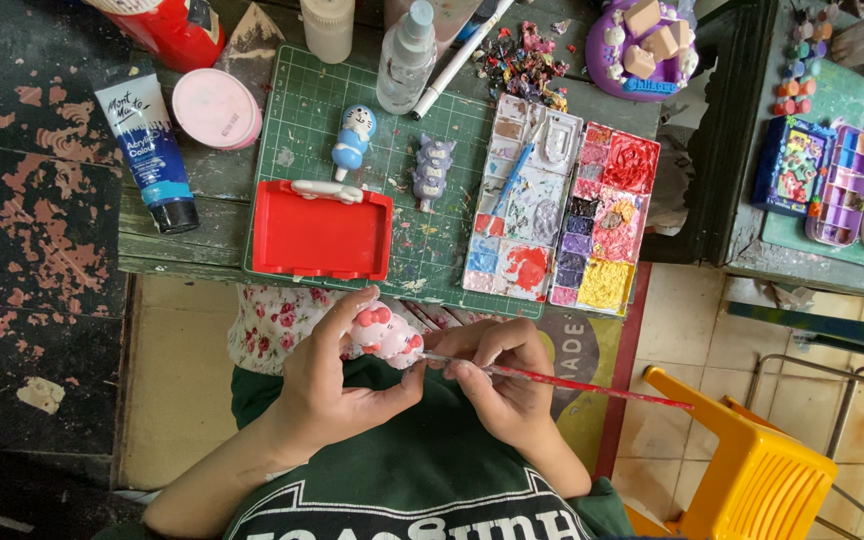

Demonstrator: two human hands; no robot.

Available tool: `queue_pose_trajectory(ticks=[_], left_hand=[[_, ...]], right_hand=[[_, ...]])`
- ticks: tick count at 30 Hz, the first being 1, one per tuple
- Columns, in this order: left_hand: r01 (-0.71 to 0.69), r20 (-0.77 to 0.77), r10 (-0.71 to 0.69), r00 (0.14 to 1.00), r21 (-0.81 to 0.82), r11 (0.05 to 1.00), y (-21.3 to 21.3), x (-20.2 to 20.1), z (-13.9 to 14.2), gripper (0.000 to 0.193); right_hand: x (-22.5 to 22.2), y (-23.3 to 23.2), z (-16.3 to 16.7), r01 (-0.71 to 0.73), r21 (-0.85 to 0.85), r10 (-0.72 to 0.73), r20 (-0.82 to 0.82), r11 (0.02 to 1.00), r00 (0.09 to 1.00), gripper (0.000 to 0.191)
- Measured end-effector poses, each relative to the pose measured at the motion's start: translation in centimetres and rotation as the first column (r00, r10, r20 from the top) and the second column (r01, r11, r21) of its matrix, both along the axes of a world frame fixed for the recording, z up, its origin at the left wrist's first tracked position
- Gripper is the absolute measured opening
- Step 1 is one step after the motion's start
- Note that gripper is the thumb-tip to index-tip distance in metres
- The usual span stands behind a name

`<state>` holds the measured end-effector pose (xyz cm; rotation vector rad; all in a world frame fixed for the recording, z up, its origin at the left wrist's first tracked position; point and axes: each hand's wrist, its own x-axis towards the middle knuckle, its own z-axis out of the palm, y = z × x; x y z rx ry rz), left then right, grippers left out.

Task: The person paints a small white figurine with red paint using a fine brush. They repeatedly dip the brush into a water container and then into a red paint palette to reload paint, then apply it to the figurine's surface.

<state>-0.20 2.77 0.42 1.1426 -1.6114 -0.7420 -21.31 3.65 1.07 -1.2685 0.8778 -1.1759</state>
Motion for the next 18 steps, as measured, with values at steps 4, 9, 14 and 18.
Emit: queue_pose_trajectory(ticks=[4,9,14,18], left_hand=[[-0.002,0.003,0.002,1.0,-0.001,1.0,0.07,-0.07,-0.04,0.083],[-0.004,0.014,0.004,1.0,-0.006,1.0,0.08,-0.03,-0.09,0.083],[-0.004,0.017,0.004,1.0,-0.028,1.0,0.04,0.0,-0.2,0.082],[-0.011,0.044,0.015,0.999,-0.08,0.997,0.06,0.03,-0.39,0.08]], right_hand=[[0.11,0.18,0.01,0.025,0.019,-0.026,0.08,1.0,0.996,0.02],[0.03,0.38,-0.05,0.015,0.004,-0.015,0.053,1.0,0.998,0.021],[-0.02,0.29,-0.01,0.017,0.013,-0.016,-0.026,1.0,1.0,0.022],[0.17,0.14,0.14,0.054,0.011,-0.053,-0.02,0.999,0.998,0.02]])
